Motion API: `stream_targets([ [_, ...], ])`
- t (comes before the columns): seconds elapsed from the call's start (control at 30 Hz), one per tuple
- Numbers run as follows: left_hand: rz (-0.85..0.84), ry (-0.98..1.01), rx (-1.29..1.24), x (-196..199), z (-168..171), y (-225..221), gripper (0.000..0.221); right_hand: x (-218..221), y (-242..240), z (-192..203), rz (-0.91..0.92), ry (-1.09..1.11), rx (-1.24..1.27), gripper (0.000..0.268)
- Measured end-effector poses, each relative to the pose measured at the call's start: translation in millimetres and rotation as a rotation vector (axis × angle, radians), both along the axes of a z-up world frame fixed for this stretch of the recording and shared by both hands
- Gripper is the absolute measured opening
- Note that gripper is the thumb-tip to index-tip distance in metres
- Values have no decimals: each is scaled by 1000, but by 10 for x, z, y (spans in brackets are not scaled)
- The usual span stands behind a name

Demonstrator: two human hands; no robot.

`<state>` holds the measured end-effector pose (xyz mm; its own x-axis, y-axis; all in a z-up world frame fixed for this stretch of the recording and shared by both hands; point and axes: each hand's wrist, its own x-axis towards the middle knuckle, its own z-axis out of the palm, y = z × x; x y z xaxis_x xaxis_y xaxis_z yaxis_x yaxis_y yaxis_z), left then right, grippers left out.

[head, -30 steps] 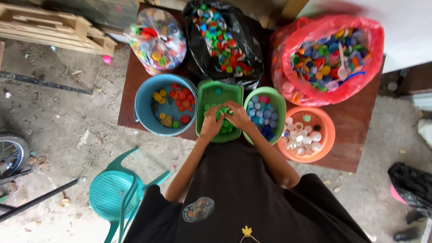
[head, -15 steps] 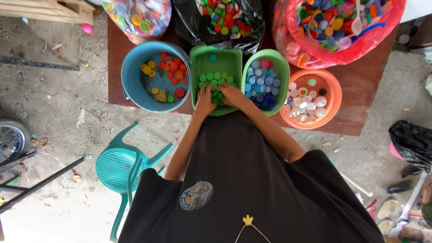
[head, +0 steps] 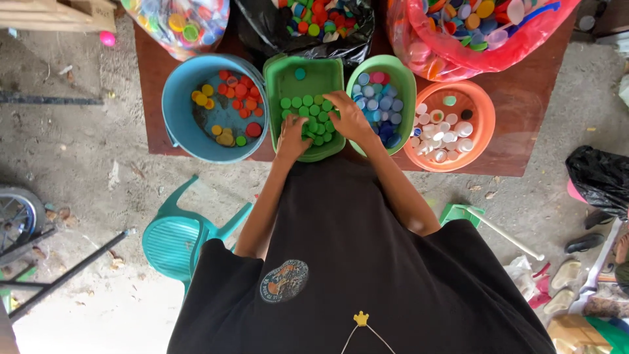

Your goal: Sorting a variety of plastic bottle caps into different containers by color and type.

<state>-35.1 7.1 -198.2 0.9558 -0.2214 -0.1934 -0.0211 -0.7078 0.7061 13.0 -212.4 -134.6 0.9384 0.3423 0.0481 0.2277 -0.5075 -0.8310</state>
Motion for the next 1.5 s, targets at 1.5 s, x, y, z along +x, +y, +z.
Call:
stream_targets([
  [1.5, -394, -186, -619, 2557, 835, -3185, 45, 1328, -1957, 715, -896, -329, -98, 42],
])
